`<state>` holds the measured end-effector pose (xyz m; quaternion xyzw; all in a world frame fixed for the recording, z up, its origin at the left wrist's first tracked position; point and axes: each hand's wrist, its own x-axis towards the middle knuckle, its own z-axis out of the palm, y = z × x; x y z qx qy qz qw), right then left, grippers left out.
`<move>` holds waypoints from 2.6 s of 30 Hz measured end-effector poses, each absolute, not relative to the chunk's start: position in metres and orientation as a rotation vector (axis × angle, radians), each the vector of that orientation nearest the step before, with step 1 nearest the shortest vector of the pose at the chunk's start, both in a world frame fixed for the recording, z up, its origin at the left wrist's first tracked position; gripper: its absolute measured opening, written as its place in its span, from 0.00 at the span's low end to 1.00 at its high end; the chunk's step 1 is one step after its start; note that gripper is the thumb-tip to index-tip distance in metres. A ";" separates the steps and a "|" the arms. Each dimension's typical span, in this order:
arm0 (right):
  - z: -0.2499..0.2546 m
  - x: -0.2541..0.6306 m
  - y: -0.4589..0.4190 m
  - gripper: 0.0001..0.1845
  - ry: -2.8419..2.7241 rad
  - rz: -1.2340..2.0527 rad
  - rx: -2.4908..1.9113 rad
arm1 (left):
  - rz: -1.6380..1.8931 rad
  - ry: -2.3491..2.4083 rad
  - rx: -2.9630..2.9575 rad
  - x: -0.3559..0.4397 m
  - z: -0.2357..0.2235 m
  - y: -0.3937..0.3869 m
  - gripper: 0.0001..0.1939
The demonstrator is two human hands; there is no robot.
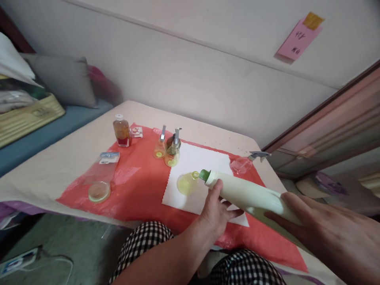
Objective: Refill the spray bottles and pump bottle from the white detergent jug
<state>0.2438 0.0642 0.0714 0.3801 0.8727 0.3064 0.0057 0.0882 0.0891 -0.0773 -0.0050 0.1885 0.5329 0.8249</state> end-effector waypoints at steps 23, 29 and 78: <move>0.069 0.249 0.063 0.09 2.709 0.840 1.268 | 1.132 0.412 -0.004 0.085 -0.075 0.089 0.33; 0.072 0.245 0.063 0.08 2.722 0.898 1.206 | 1.139 0.415 -0.005 0.086 -0.077 0.089 0.33; 0.065 0.256 0.066 0.13 2.693 0.687 1.331 | 1.139 0.429 -0.024 0.083 -0.075 0.089 0.31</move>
